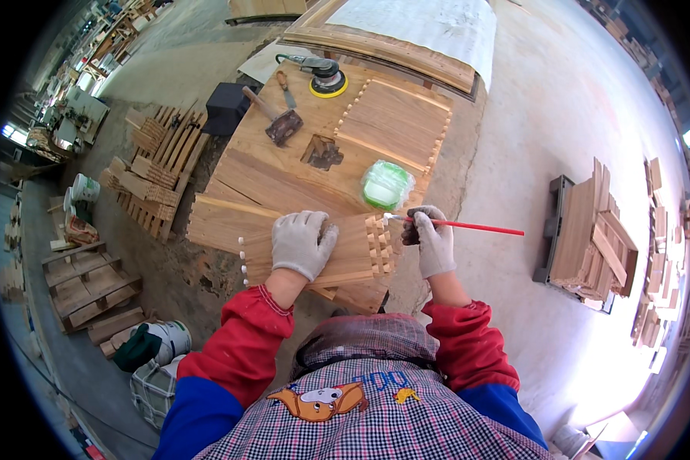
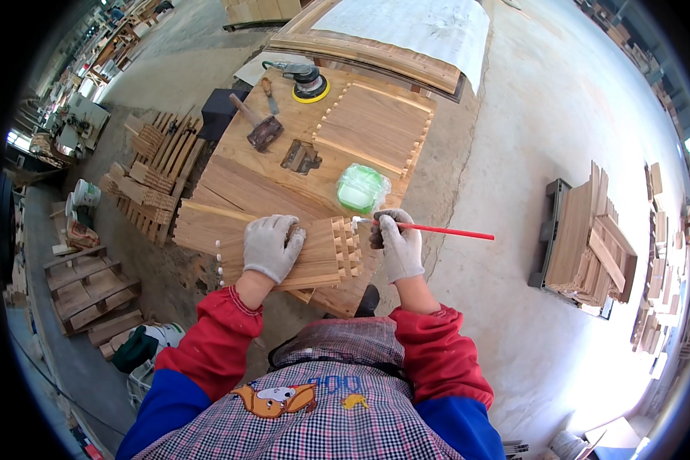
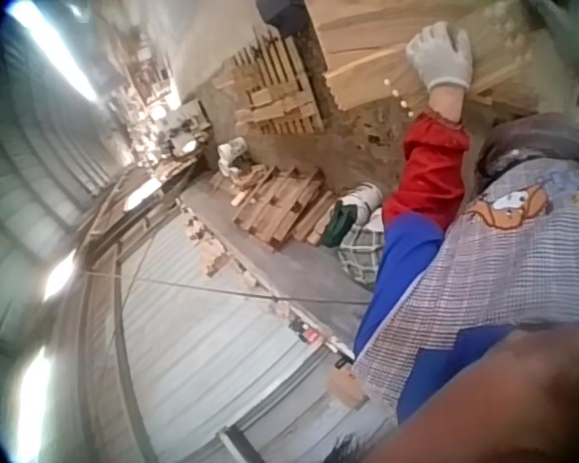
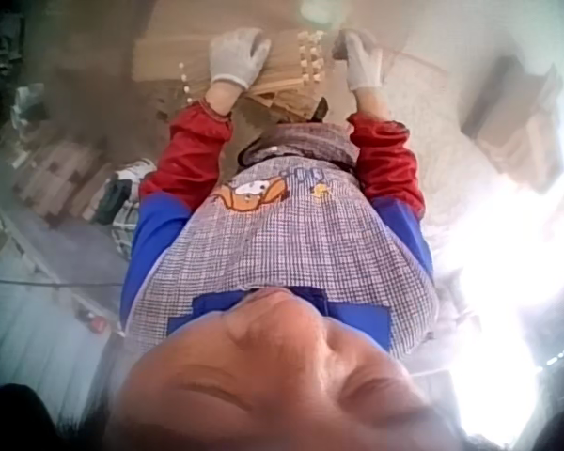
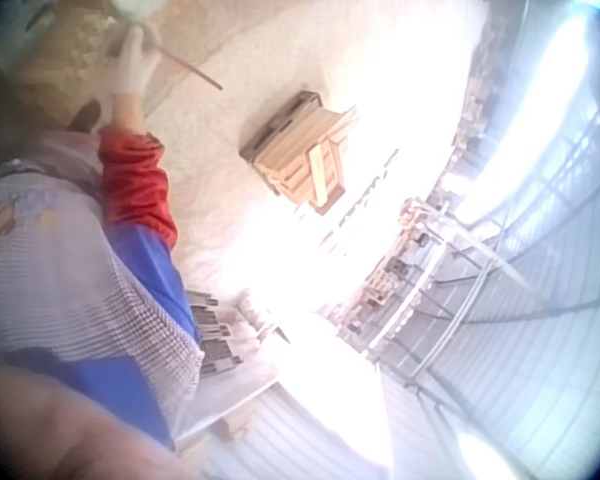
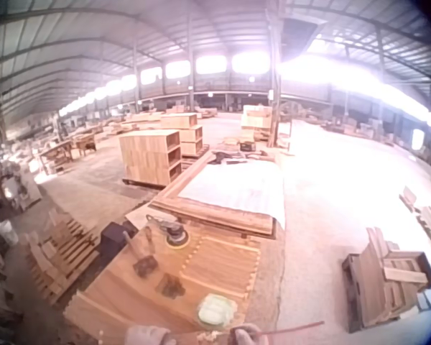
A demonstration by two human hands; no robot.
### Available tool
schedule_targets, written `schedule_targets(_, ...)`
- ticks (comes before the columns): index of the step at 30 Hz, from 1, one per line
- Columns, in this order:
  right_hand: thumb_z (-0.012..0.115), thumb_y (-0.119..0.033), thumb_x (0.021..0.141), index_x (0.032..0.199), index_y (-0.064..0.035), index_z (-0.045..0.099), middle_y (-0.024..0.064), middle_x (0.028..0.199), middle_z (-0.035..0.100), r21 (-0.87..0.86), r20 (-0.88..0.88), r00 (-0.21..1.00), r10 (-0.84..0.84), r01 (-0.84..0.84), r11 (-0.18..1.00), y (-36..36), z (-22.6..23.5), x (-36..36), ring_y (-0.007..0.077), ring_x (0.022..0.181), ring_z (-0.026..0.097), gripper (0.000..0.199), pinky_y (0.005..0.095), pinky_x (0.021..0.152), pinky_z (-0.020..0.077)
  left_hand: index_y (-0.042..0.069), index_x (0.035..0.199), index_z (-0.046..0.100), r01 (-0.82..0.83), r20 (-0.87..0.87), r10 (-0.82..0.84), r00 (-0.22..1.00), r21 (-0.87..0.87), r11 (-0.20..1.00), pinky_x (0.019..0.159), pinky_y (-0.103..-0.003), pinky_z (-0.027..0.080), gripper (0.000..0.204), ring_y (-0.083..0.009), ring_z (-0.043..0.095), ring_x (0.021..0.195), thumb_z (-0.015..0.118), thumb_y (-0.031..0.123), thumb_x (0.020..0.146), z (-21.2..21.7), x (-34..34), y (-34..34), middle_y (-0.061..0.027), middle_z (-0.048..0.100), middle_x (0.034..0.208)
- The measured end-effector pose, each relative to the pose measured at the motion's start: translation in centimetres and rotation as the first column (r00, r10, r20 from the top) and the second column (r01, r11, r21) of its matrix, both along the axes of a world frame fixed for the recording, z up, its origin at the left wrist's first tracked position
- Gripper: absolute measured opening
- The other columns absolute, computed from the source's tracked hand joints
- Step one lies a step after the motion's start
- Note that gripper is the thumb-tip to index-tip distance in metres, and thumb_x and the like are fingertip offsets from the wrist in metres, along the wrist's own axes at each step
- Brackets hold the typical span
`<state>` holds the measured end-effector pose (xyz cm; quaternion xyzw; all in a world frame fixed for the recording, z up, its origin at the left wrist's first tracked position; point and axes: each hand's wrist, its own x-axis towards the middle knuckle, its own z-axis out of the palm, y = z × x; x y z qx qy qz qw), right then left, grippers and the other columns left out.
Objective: The person applies glue to the edges of wooden planks using a small brush. They repeatedly dip the brush into a container of white adhesive and carefully coat the finger joints on the wood pieces.
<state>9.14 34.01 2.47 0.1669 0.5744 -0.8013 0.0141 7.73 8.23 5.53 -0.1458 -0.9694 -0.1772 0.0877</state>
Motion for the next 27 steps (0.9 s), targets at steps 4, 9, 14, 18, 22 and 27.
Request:
schedule_targets(4,0.058,-0.015,0.100,0.104,-0.0021,0.063,0.0058,0.086,0.065,0.077,0.019,0.998,0.062,-0.064,0.995,0.0,0.6,-0.7,0.0122,0.065,0.062,0.014,0.0277,0.059,0.0531,0.011,0.104,0.069,0.009,-0.001,-0.009,1.000,0.006,1.000,0.091,-0.046,0.044,0.027,-0.0313,0.065,0.098,0.062,0.034,0.092,-0.2,-0.1,0.0,-0.0094,0.071,0.101)
schedule_targets(9,0.056,-0.014,0.101,0.105,-0.0019,0.063,0.0059,0.086,0.065,0.081,0.044,0.995,0.093,-0.097,0.992,0.5,0.9,0.5,0.0127,0.067,0.063,0.015,0.0282,0.060,0.0546,0.011,0.104,0.069,-0.005,0.013,0.005,1.000,0.000,1.000,0.091,-0.046,0.044,0.028,-0.0310,0.065,0.098,0.062,0.035,0.092,-0.2,0.0,0.0,-0.0091,0.071,0.101)
schedule_targets(14,0.056,-0.014,0.101,0.105,-0.0018,0.063,0.0058,0.086,0.065,0.084,0.006,0.998,0.063,-0.063,0.994,-0.2,0.1,1.3,0.0132,0.069,0.063,0.015,0.0283,0.061,0.0542,0.012,0.103,0.069,0.001,-0.020,-0.001,1.000,0.002,1.000,0.090,-0.046,0.045,0.027,-0.0310,0.065,0.096,0.063,0.035,0.091,-0.3,-0.1,0.1,-0.0087,0.071,0.098)
schedule_targets(18,0.058,-0.015,0.100,0.106,-0.0017,0.064,0.0052,0.087,0.065,0.007,-0.034,0.999,-0.009,0.009,1.000,-0.3,0.4,0.7,0.0123,0.069,0.062,0.016,0.0278,0.062,0.0524,0.012,0.100,0.070,0.002,-0.057,-0.001,0.998,0.014,1.000,0.088,-0.047,0.045,0.026,-0.0310,0.066,0.092,0.065,0.035,0.089,-0.5,-0.1,-0.1,-0.0083,0.071,0.094)
schedule_targets(22,0.055,-0.016,0.101,0.107,-0.0029,0.063,0.0070,0.089,0.066,0.073,-0.027,0.999,0.021,-0.019,0.997,0.6,-0.5,1.2,0.0154,0.072,0.065,0.016,0.0302,0.066,0.0556,0.012,0.100,0.070,0.004,-0.063,-0.003,0.998,0.022,1.000,0.088,-0.047,0.046,0.026,-0.0311,0.066,0.092,0.065,0.036,0.089,-0.4,-0.1,0.0,-0.0083,0.071,0.094)
schedule_targets(27,0.056,-0.016,0.102,0.109,-0.0025,0.064,0.0060,0.089,0.066,-0.072,-0.021,0.999,-0.031,0.029,0.997,0.4,-0.7,2.1,0.0151,0.074,0.065,0.017,0.0307,0.068,0.0564,0.012,0.100,0.070,0.005,-0.048,-0.004,0.999,0.020,1.000,0.088,-0.047,0.046,0.027,-0.0314,0.066,0.092,0.063,0.037,0.090,-0.5,-0.1,0.0,-0.0087,0.071,0.095)
